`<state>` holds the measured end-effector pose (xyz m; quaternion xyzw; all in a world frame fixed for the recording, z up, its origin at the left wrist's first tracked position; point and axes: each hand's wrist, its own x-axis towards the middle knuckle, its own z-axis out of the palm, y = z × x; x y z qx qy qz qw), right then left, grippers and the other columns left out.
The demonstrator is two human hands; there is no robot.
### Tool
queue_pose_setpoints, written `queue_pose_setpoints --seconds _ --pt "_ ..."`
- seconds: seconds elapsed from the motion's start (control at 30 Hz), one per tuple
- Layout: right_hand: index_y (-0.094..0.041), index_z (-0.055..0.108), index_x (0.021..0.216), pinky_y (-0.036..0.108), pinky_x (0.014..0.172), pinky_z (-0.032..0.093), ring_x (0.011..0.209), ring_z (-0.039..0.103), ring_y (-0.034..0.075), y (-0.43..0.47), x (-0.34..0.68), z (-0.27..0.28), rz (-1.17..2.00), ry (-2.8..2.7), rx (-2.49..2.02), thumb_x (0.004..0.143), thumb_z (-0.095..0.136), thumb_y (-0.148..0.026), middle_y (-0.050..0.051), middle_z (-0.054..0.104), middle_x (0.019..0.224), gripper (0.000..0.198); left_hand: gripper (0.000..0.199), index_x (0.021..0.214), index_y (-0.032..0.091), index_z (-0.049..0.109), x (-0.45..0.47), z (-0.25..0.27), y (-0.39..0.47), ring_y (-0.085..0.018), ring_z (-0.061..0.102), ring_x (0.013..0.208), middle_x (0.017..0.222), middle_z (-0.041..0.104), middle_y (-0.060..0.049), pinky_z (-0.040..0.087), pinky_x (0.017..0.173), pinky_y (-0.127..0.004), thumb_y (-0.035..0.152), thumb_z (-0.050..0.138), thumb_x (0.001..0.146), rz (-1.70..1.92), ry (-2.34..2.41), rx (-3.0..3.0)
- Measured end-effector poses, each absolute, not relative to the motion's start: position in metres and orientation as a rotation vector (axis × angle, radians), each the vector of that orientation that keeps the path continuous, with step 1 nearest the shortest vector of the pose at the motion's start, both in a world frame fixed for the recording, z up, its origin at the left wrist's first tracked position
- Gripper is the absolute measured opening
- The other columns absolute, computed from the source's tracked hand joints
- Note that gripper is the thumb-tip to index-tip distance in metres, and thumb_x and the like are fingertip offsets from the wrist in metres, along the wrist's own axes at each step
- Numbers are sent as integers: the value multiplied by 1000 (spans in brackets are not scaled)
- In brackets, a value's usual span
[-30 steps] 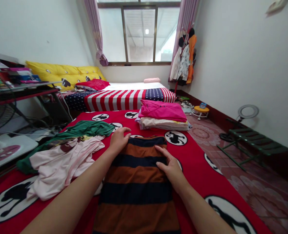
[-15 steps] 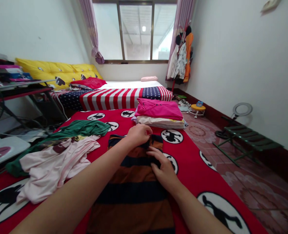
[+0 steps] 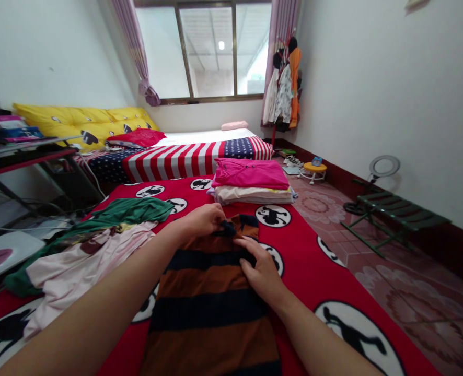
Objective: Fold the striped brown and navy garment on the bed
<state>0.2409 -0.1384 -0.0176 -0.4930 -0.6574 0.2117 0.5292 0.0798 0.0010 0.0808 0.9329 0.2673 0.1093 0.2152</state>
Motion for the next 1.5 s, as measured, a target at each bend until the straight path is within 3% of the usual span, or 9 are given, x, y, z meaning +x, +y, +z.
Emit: queue_pose_setpoints --seconds 0.23,0.37,0.6,0.73,0.93,1.17,1.3,1.4,1.5 --pt "-19 55 127 36 101 42 115 52 21 -136 246 -19 257 -1528 -1400 80 51 -12 8 58 121 48 20 84 16 70 112 69 8 -18 60 71 75 67 -2 45 67 -28 35 65 77 601 1024 2655" --pt "-16 62 117 41 98 44 111 52 25 -133 252 -26 156 -1562 -1588 79 57 -17 12 56 117 38 20 92 19 70 133 43 0 -21 63 83 90 68 -5 46 71 -30 28 69 75 712 1232 2807" --pt "-19 62 108 42 101 38 117 46 24 -153 237 -2 -52 -1678 -1425 82 53 -11 10 52 126 28 23 97 17 70 114 16 -15 -17 64 96 101 70 -6 48 88 -27 17 49 88 846 720 2672" --pt "-21 62 99 41 98 39 111 50 23 -181 207 4 30 -1953 -1251 85 52 -12 6 57 120 19 38 127 16 56 97 -4 -11 -21 44 130 134 56 -8 35 108 -37 24 40 94 553 697 2766" --pt "-20 61 104 38 91 46 103 53 21 -195 195 0 236 -2052 -1316 84 56 -18 7 59 113 20 48 142 21 40 89 -16 -9 -21 24 141 148 39 -1 21 115 -40 39 29 98 431 833 2862" --pt "-15 34 144 46 106 36 138 30 30 -224 232 -15 11 -2412 -1374 82 59 -25 15 30 151 68 55 142 31 38 90 -16 -17 -26 22 142 155 22 -3 19 115 -43 56 32 93 464 949 2906" --pt "-8 57 126 42 92 49 120 52 34 -242 248 -3 -111 -2557 -1366 77 66 -39 23 52 133 59 55 140 30 42 91 -15 -21 -27 25 141 154 27 -6 21 114 -44 57 33 92 525 970 2875" --pt "-20 71 98 37 81 53 90 68 26 -225 238 31 54 -2485 -1475 82 63 -38 12 72 102 26 53 139 29 44 92 -15 -23 -28 24 141 153 28 -8 22 113 -47 54 38 92 596 941 2872" --pt "-22 56 126 37 93 48 112 59 24 -183 223 49 129 -2251 -1417 88 55 -37 10 64 122 41 49 138 28 45 91 -17 -22 -28 24 141 152 31 -8 23 113 -49 45 45 92 654 919 2847"
